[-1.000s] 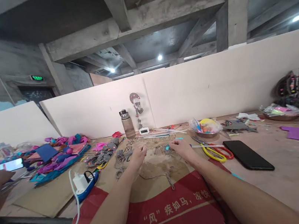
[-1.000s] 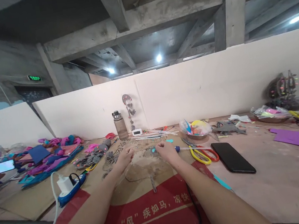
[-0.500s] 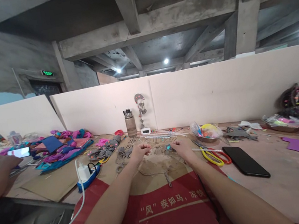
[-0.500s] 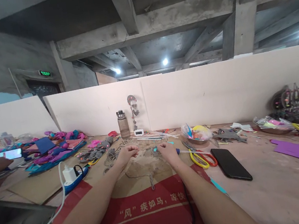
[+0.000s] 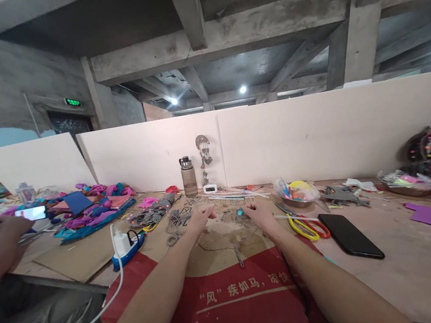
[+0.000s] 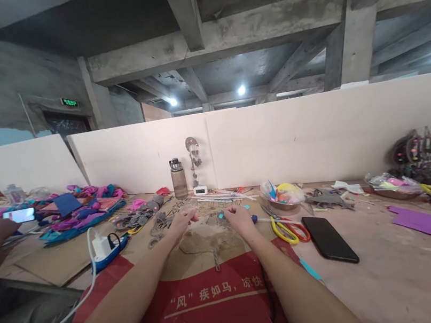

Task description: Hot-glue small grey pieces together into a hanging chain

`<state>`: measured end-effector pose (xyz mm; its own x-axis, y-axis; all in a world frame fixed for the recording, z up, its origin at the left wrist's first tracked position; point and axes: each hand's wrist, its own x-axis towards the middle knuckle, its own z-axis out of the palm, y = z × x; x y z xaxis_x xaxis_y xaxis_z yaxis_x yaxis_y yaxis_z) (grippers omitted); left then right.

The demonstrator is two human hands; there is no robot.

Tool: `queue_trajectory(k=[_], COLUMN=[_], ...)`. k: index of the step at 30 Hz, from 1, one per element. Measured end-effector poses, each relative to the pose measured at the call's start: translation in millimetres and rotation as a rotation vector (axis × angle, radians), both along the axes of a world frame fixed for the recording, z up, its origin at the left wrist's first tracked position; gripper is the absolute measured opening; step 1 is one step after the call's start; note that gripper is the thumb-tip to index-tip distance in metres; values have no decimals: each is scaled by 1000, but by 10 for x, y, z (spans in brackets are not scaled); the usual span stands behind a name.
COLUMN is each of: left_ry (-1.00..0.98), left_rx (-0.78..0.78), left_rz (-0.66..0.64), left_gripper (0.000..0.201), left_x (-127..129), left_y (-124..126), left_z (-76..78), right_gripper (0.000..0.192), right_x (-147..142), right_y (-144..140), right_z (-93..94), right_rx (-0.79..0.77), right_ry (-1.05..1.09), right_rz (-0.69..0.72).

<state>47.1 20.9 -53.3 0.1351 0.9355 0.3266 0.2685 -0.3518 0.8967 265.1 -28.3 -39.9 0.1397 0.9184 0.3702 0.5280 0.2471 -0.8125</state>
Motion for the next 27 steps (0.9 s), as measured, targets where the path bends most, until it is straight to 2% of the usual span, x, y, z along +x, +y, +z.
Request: queue_trajectory(k=[3,6,14,18,25,27], left_ry=[22,-56,-76,-105,-185,-159], left_rx=[15,-17,24,-40,-114,-126], left_rz=[-10,-39,-107,-159,-119,-176], left_gripper=[17,14,22,21,36,37], left_x=[10,26,65,90,66,66], left_y=[2,-14,-65,-120,-166,-179], left_z=[31,43,72,103,158,164], right_gripper=[19,17,17,16,18,19], right_x=[-26,-51,-115,-125,-123,-124], right_y=[-22,-47,-115,-142,-124,-116], right_z=[17,26,44,57,25,11], right_rx=[4,8,23,41,65,64], right_ry=[-29,-53,-87,-113,-131,-131], right_rz=[33,57,69,62,81,94])
